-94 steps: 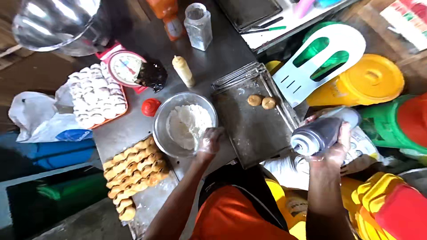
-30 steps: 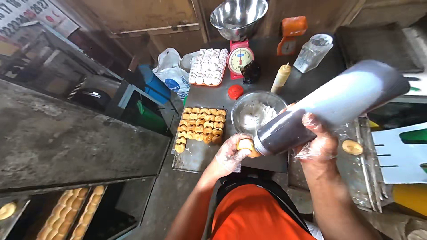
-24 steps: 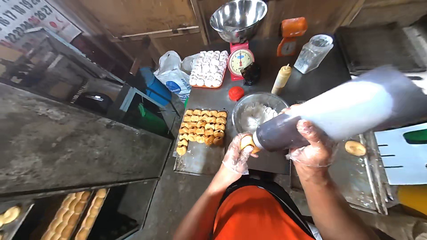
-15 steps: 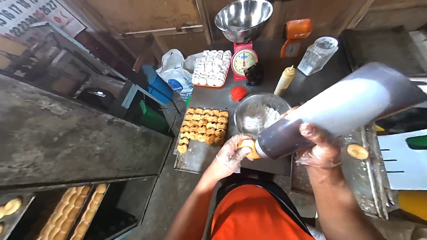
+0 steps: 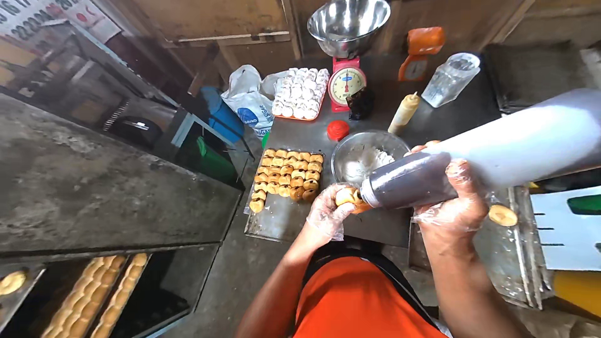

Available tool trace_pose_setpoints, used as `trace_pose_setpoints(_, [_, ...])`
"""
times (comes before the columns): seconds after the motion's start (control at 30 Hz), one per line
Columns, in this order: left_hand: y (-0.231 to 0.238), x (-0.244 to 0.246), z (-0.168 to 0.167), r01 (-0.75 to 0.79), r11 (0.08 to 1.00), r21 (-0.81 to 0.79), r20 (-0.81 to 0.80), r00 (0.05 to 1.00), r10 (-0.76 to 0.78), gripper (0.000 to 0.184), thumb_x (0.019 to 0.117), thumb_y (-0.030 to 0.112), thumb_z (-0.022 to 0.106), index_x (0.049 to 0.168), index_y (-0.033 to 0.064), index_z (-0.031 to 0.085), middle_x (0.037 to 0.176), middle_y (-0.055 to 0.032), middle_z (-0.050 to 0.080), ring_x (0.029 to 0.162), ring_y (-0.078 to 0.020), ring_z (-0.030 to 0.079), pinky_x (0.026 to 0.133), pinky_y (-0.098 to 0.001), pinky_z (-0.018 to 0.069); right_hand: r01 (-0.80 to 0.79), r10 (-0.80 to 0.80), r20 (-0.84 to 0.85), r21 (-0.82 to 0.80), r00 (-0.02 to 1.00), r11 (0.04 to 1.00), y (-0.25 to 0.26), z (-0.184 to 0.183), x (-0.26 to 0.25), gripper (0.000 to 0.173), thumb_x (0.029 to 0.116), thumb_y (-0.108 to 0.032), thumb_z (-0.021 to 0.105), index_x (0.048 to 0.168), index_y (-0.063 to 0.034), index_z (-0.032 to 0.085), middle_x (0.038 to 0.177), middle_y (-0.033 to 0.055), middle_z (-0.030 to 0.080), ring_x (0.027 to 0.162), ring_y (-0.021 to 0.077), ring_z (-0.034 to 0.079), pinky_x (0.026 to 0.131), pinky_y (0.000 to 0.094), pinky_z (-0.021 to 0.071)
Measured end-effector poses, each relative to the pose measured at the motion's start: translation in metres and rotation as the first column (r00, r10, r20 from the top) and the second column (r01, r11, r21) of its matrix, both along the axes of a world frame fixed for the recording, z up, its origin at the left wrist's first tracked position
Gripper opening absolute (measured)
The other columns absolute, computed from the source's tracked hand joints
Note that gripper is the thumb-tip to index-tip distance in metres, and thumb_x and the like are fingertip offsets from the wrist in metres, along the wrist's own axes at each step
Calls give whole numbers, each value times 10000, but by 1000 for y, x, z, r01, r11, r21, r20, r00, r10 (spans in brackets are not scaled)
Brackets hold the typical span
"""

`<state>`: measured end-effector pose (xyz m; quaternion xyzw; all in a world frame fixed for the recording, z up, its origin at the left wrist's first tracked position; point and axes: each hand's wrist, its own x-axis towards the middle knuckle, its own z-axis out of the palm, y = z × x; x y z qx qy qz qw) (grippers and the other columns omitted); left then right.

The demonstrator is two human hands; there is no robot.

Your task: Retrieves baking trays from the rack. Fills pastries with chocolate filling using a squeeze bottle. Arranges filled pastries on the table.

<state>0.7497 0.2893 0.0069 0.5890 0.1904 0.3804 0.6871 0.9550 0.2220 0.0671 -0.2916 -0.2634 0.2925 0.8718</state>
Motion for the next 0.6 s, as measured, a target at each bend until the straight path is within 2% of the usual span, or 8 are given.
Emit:
trace_pose_setpoints(0.13, [8,-7,1,34,998,57,-4,999,-33,411,936,-38,637,1324,-109,521,1254,-172,637,1112,-215,663,977,-384,570,-30,28,45,33,999,999,0,7,0,367,897,-270,739,1198,-75,661,1188,153,701,1129,296,671,993,476,553])
trace_pose_setpoints(0.3, [8,-9,1,54,997,54,17,998,-55,406,939,-51,624,1326,-108,516,1258,-177,632,1111,-222,660,978,-387,566,-16,13,80,28,997,999,1,12,0,330,887,-234,755,1172,-88,677,1141,130,722,1091,274,692,965,462,573])
trace_pose_setpoints(0.6, [6,-11,-1,50,998,44,12,999,-51,402,938,-48,627,1321,-104,520,1260,-178,633,1121,-226,657,981,-389,564,-2,0,79,26,997,1000,1,12,1,382,871,-216,778,1193,-60,647,1145,169,711,1086,317,691,964,504,572])
